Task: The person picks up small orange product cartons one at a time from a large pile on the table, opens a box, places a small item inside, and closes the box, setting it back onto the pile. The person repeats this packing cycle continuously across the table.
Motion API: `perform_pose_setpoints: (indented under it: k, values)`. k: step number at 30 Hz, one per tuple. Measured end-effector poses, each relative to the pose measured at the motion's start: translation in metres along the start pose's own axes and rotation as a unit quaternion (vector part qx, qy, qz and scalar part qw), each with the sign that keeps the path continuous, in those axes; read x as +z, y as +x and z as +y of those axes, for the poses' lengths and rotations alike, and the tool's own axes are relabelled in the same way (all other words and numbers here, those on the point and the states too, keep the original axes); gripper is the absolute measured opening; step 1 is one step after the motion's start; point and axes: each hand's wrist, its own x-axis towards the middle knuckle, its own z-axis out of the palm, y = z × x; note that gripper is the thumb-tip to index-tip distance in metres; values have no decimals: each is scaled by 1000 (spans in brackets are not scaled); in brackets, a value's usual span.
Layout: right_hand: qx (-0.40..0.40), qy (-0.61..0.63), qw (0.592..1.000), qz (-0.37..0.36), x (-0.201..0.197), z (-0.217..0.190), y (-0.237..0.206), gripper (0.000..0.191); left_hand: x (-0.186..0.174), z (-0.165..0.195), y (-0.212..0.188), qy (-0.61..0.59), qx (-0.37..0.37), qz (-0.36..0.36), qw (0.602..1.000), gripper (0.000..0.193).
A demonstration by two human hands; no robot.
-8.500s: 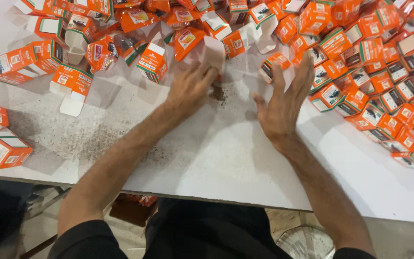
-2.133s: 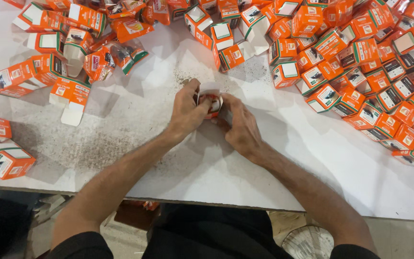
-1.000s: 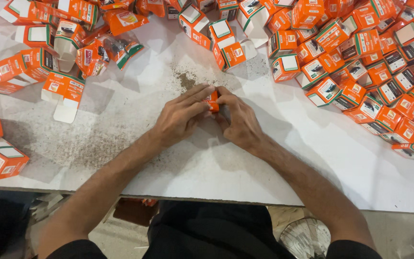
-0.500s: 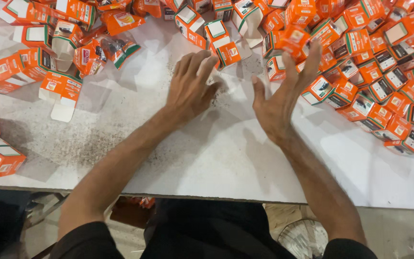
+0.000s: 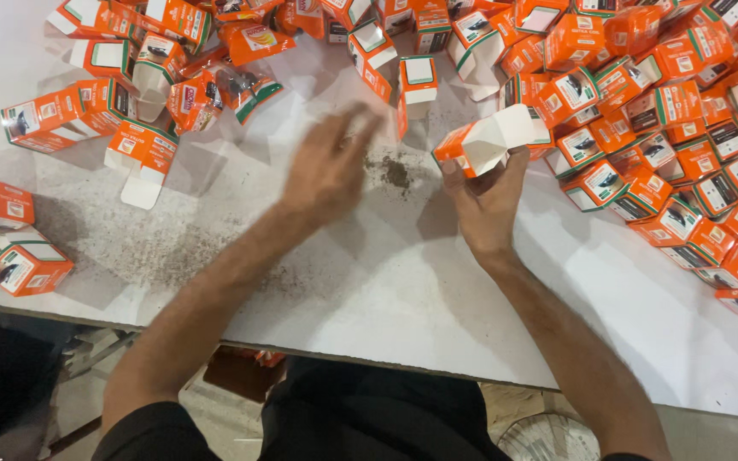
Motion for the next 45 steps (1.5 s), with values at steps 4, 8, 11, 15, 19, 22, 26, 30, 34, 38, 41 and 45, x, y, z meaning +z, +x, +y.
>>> perform_pose_setpoints:
  k: [4, 8, 11, 15, 19, 22, 26, 30, 34, 38, 41, 45]
  values:
    - [26, -211, 968, -132, 25, -11, -14, 55, -39, -99, -9, 218, -146, -98, 960, 70]
    - [45, -254, 946, -198, 33, -12, -19, 59, -56, -130, -11, 141, -18, -187, 972, 75]
    - [64, -272, 936, -214, 30, -12, -17, 60, -63, -117, -9, 116, 41, -259, 958, 74]
    - [-82, -324, 922, -197, 31, -14, -16, 68, -58, -84, -7, 175, 52, -269, 946, 45]
    - [-92, -305, 918, -236, 24, -19, -10, 55, -65, -53, -6, 77, 31, -197, 977, 44]
    - [-48, -317, 915, -245, 19, -19, -6, 52, -75, -18, -11, -135, -40, -74, 987, 33]
    - [-53, -356, 904, -232, 21, -12, -6, 51, -63, 26, -19, -109, 128, 132, 977, 31]
    - [-20, -266, 929, -258, 18, -14, -6, 53, -37, 31, -22, 7, 266, 117, 957, 32]
    - [-68, -321, 908, -261, 16, -18, -6, 51, -26, 31, -31, 21, 201, 30, 979, 37]
    - [-59, -344, 907, -237, 20, -13, -10, 59, -23, 41, -41, -45, 64, 7, 997, 30]
    - [-75, -346, 908, -226, 21, -10, -11, 65, -16, 48, -36, -49, -7, 3, 999, 22]
    - [-98, -349, 905, -223, 21, -9, -11, 71, -7, 50, -17, -25, -48, -17, 998, 14]
